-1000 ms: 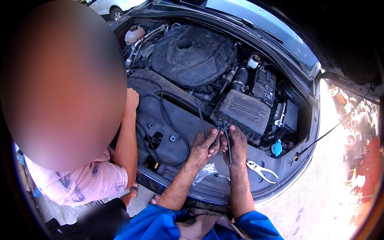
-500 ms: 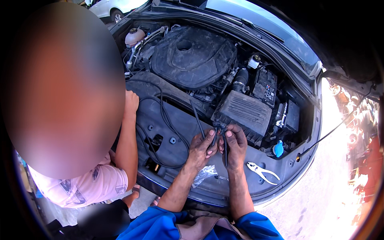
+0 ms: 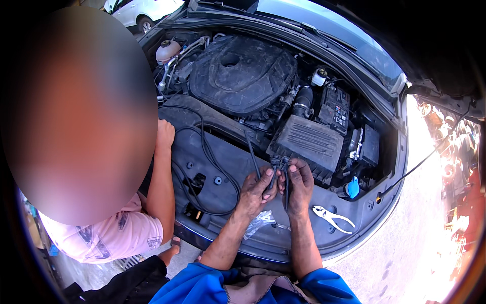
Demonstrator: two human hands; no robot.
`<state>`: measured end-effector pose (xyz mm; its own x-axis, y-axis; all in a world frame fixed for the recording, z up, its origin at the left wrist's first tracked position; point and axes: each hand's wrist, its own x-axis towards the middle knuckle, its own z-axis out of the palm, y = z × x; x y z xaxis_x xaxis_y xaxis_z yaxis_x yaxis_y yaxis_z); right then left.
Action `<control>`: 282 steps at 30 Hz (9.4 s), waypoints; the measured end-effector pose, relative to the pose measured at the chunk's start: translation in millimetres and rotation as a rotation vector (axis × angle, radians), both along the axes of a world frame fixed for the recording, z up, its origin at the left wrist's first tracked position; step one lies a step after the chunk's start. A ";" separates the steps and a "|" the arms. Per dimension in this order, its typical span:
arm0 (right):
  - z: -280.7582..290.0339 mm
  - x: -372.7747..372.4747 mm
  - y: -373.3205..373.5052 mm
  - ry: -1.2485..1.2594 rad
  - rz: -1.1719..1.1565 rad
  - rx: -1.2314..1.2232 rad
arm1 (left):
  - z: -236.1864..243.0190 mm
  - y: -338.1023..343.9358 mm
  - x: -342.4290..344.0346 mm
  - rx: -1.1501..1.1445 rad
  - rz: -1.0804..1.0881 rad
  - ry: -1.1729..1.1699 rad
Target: The person connects a black rubber tube to a plastic connector, cuts the tube with scissors, and threads the hose through the engine compartment of a vehicle.
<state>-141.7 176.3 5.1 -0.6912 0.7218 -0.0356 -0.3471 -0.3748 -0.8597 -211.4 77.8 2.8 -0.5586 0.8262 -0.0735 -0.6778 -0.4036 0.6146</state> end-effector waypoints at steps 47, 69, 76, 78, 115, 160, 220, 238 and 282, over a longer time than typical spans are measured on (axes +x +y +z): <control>-11.9 4.9 -6.8 0.016 -0.161 0.093 | -29.2 9.5 8.5 0.024 -0.069 0.089; -15.2 4.8 -5.1 0.001 -0.148 0.087 | -32.3 9.8 6.8 -0.003 -0.093 0.093; -14.7 4.6 -4.9 -0.003 -0.177 0.082 | -32.5 10.0 9.8 -0.009 -0.096 0.093; -13.2 6.8 -3.2 -0.033 -0.176 0.106 | -32.4 11.4 9.0 -0.010 -0.113 0.106; -11.6 14.8 0.4 0.165 -0.030 0.186 | -9.9 4.1 6.5 0.006 -0.076 0.170; -1.5 18.6 -11.2 0.247 -0.023 0.201 | -6.8 -4.4 9.1 0.131 -0.035 0.100; -6.1 12.5 0.8 0.257 0.102 -0.305 | -10.6 -0.2 5.0 0.006 -0.101 0.070; -10.3 18.6 12.7 0.219 -0.002 -0.389 | -16.6 -48.8 37.0 -0.533 -0.148 0.292; 6.6 29.7 18.8 0.299 0.065 -0.257 | 11.2 -72.9 40.8 -0.249 -0.050 0.344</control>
<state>-112.0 195.1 11.6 -0.7424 0.6699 0.0006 -0.5362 -0.5938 -0.5999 -170.6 4.9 14.1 -0.5451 0.8334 -0.0911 -0.4315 -0.1857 0.8828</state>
